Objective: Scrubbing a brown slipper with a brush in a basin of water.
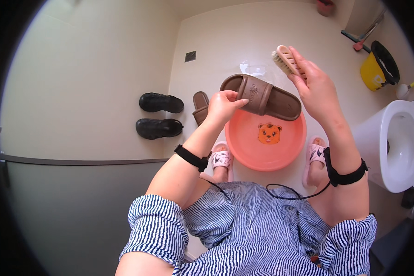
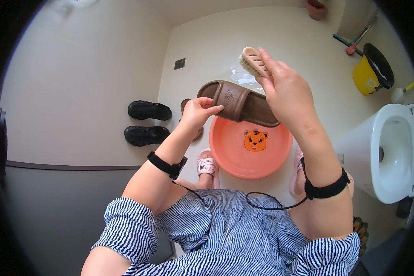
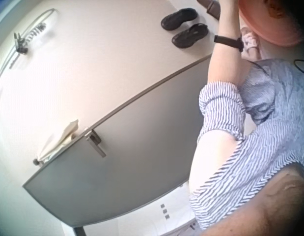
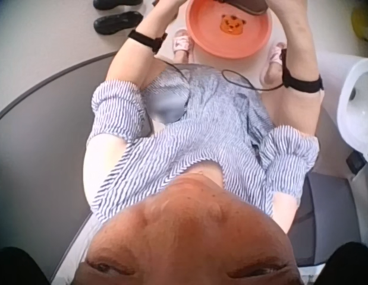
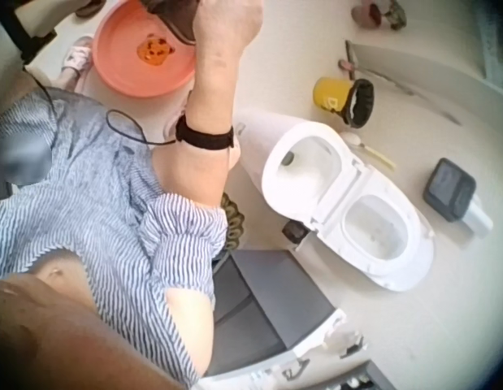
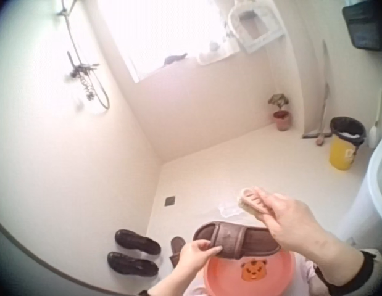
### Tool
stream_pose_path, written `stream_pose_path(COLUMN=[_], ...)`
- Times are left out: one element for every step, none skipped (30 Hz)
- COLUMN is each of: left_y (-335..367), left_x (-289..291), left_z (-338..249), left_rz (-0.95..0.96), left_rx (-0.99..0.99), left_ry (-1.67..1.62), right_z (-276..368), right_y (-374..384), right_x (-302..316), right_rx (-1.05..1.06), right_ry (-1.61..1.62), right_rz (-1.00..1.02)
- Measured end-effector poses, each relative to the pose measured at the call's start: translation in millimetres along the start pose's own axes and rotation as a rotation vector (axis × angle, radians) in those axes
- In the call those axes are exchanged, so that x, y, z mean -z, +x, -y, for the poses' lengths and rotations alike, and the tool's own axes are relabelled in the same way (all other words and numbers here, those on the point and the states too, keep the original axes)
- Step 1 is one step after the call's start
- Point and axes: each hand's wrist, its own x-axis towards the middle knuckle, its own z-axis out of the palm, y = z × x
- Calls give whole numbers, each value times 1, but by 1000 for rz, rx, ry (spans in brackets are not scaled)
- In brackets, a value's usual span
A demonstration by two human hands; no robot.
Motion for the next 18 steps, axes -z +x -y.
stream_pose_path(left_y=[5, 5, 5, 5, 6, 8, 9, 9, 8, 6, 6, 11, 18, 23, 28, 33, 35, 38], left_x=[0, 1, 4, 6, 10, 13, 16, 17, 18, 17, 19, 19, 19, 21, 24, 26, 41, 40], left_z=[9, 6, 4, 1, 1, 1, 1, 2, 2, 1, 0, 5, 14, 15, 16, 15, 13, 28], left_rz=[-39, -40, -25, -10, -13, -28, -42, -45, -45, -54, -69, -73, -7, 61, 61, 52, 19, 16], left_rx=[-12, -10, -35, -61, -59, -85, -113, -120, -120, -112, -107, -113, -30, 58, 55, 203, 359, 325], left_ry=[11, 14, 99, 184, 187, 236, 286, 293, 294, 296, 298, 298, 128, -40, -37, -168, -294, -308], right_z=[3, 3, 2, 0, 0, 2, 3, 4, 2, 0, -1, -2, -2, -2, -1, 0, 6, 2], right_y=[0, -1, -2, -3, -4, -5, -6, -9, -11, -13, -14, -15, -18, -19, -21, -23, -21, -33], right_x=[3, 4, 3, 2, 2, 2, 3, 4, 4, 5, 5, 5, 6, 5, 7, 12, 13, 15], right_rx=[-19, -41, -42, -32, -19, -19, -16, -14, -14, 4, 27, 32, 54, 72, 72, 68, 75, 89], right_ry=[20, 40, 43, 24, 7, 10, 7, 2, 2, -12, -26, -26, -16, -4, -3, -11, 1, 4], right_rz=[10, 20, 20, 17, 15, 15, 19, 25, 25, 23, 17, 11, -8, -23, -28, -30, -25, -32])
